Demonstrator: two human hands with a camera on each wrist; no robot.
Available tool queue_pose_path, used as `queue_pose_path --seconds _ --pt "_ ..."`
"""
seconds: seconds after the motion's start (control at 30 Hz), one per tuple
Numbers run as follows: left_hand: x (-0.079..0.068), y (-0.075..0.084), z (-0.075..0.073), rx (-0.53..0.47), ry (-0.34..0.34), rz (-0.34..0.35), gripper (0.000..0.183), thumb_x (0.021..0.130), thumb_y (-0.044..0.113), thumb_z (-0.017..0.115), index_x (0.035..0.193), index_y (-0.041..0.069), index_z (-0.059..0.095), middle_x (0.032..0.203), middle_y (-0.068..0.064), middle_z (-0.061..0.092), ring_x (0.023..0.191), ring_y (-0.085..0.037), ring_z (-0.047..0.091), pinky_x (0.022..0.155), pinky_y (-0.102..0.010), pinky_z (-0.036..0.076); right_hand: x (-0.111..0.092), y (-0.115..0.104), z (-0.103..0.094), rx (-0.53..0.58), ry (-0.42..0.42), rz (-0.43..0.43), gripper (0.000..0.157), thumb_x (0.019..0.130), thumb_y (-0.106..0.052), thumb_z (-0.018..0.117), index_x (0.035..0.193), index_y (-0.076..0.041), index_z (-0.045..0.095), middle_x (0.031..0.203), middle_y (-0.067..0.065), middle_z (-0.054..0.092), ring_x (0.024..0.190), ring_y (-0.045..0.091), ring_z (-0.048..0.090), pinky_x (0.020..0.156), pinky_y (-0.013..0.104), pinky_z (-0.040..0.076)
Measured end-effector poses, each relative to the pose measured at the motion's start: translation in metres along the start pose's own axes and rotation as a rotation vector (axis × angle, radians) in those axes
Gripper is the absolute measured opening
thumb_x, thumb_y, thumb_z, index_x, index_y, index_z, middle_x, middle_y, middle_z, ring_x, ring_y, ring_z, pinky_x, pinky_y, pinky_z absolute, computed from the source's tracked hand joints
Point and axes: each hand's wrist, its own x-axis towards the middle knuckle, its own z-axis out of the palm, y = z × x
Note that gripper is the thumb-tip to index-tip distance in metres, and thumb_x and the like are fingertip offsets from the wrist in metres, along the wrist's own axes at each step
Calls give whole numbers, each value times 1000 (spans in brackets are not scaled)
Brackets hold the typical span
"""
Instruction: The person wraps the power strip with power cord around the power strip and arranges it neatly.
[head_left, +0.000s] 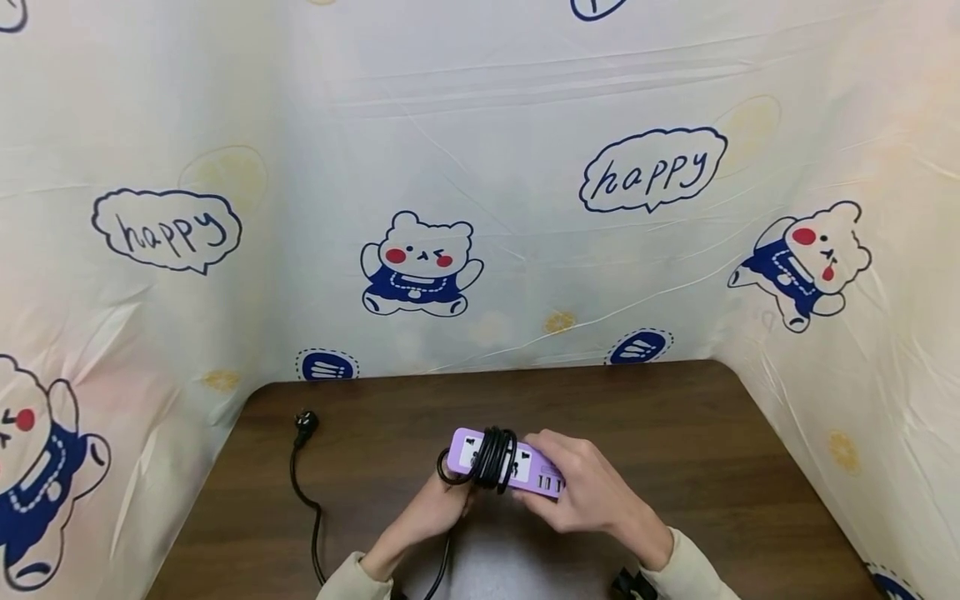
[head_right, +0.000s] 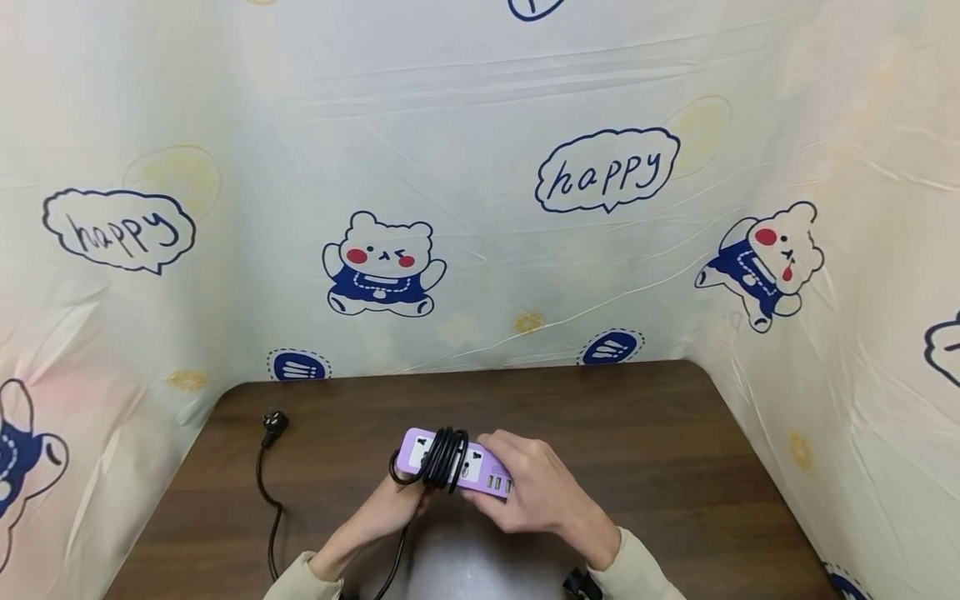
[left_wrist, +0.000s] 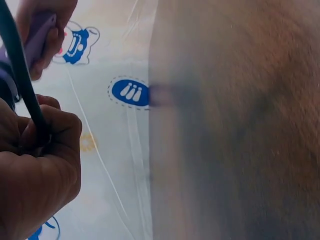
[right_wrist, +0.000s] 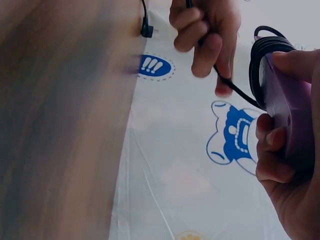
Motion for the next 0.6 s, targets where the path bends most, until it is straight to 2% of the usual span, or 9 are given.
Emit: queue_pose_path --seconds 0.13,0.27,0.37,0.47,0.6 --pt "-1 -1 8 -96 -59 31 37 118 15 33 101 -9 56 78 0 51 58 2 42 51 -16 37 1 4 -5 29 5 75 50 84 -30 90 123 -9 67 98 -3 70 74 2 60 62 13 50" --pt "-6 -1 13 -157 -126 53 36 119 17 30 108 -8 53 76 3 44 54 3 38 48 -15 33 1 8 -11 63 -1 154 50 86 -32 89 125 -11 68 102 -2 73 76 2 62 63 14 51" --pt "-11 -1 13 -185 -157 50 34 119 17 30 107 -6 52 73 2 41 53 3 37 47 -15 32 2 9 -12 77 -12 187 49 85 -33 89 126 -12 68 104 -2 74 77 2 63 63 14 51" --pt "-14 -2 12 -247 -192 1 38 119 19 29 106 -11 49 72 3 40 52 3 36 47 -15 32 1 9 -11 90 -10 182 50 85 -32 90 126 -12 69 104 -1 74 77 2 63 62 14 51" --pt "-10 -9 7 -260 -202 -47 44 119 23 30 103 -15 45 69 6 38 50 2 34 45 -15 31 1 7 -10 115 25 146 50 84 -31 90 125 -13 69 103 -1 74 76 3 63 62 14 51"
